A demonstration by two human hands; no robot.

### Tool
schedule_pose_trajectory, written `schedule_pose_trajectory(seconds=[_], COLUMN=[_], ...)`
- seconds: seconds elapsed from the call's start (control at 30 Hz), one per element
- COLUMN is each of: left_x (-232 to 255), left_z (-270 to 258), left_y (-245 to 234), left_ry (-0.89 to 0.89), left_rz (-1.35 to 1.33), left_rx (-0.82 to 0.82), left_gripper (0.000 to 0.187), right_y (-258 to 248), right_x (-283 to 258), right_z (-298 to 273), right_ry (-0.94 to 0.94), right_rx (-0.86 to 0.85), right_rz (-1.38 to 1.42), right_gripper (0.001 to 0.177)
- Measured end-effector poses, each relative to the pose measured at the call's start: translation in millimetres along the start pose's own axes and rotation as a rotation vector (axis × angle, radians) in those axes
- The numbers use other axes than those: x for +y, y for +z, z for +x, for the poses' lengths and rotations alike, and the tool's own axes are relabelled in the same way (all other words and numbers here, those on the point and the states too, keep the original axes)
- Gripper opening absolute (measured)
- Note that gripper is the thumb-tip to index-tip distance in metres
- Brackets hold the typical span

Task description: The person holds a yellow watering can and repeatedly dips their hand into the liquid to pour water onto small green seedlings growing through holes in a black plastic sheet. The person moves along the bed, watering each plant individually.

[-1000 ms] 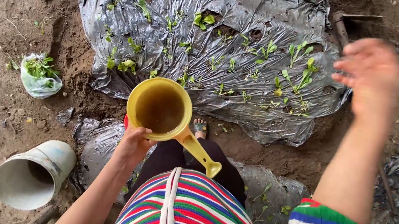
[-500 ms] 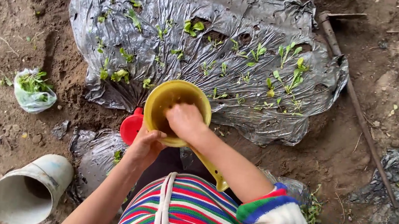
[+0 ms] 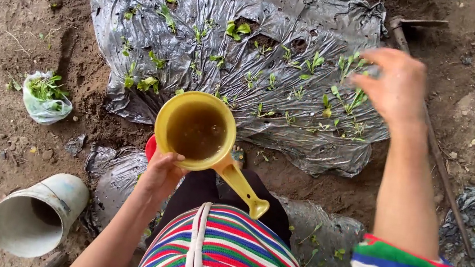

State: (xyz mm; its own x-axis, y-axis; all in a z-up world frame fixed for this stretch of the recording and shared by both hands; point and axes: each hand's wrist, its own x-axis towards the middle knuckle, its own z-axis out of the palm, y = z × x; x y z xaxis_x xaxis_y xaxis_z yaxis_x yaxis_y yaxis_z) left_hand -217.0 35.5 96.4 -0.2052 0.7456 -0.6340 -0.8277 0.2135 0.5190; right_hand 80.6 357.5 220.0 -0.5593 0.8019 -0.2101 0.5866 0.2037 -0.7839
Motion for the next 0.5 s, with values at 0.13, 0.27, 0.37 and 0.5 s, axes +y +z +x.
schedule_pose_trajectory(seconds=[0.13, 0.27, 0.37, 0.5], left_x=[14.8, 25.6, 22.4, 14.3], left_z=[-7.0, -10.9, -8.6, -10.9], left_y=[13.5, 28.2, 25.8, 19.6], left_ry=[0.043, 0.070, 0.037, 0.108], left_rz=[0.001, -0.006, -0.027, 0.016], left_rx=[-0.019, 0.055, 0.137, 0.073], left_gripper=[0.081, 0.085, 0.081, 0.081], right_y=[-55.6, -64.5, -44.0, -27.6], right_x=[45.1, 93.3, 83.4, 112.6], right_z=[-48.0, -100.1, -42.7, -45.2], right_ry=[-0.189, -0.367, -0.536, -0.346], right_rx=[0.425, 1.061, 0.691, 0.676], right_rz=[-0.263, -0.454, -0.446, -0.608], right_gripper=[0.037, 0.018, 0.025, 0.031])
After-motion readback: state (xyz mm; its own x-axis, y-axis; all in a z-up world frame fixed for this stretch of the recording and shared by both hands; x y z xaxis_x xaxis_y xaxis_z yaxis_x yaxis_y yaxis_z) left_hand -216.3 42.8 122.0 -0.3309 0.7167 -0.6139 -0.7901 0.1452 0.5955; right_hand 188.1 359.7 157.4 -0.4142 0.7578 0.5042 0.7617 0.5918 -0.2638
